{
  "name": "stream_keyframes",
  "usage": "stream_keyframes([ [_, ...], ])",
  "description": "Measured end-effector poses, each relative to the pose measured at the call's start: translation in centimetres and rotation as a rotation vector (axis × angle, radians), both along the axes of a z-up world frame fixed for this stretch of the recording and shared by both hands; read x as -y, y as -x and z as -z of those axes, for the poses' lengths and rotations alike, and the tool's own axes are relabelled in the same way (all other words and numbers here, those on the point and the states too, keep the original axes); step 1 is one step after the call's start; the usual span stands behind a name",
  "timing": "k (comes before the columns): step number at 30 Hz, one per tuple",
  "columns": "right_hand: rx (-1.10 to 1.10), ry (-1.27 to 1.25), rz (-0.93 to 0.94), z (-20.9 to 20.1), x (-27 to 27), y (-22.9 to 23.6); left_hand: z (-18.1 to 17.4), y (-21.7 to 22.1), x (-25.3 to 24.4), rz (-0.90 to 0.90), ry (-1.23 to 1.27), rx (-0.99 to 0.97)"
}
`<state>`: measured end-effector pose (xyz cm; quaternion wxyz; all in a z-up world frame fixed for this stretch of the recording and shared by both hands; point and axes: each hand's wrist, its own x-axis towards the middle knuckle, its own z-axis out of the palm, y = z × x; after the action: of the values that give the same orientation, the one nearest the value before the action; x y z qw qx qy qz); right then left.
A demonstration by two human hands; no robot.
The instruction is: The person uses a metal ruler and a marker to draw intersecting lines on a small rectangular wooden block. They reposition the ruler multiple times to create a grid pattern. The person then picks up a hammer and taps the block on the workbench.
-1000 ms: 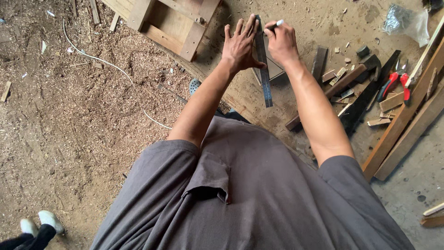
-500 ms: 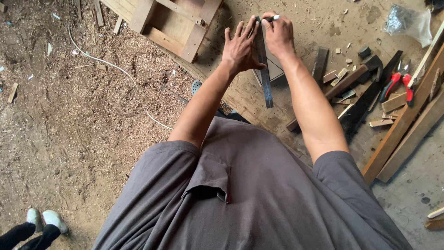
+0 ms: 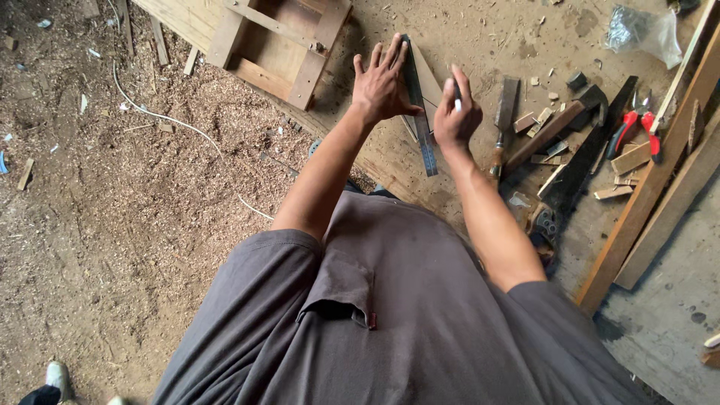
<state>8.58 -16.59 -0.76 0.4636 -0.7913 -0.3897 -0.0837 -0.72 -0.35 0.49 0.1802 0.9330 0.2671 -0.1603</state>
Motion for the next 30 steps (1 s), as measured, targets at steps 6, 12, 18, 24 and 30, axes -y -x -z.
stream_keyframes([
  [6, 0.045, 0.204, 0.001, 0.4, 5.2, 3.9, 4.1, 0.7, 1.0, -0.086, -0.053, 0.201],
  [12, 0.029, 0.391, -0.202, 0.0, 9.5, 6.4, 7.7, 5.1, 6.6, -0.719, 0.200, 0.499],
  [18, -0.164, 0.330, -0.136, 0.8, 9.9, 5.3, 6.1, 5.4, 7.8, -0.918, 0.737, 0.423],
  [24, -0.023, 0.317, -0.041, 1.1, 10.7, 3.8, 5.4, 3.6, 7.4, -0.948, 0.992, 0.418],
  [30, 0.032, 0.266, -0.020, 1.0, 12.4, 2.3, 7.3, 3.7, 5.6, -0.759, 0.964, 0.244],
])
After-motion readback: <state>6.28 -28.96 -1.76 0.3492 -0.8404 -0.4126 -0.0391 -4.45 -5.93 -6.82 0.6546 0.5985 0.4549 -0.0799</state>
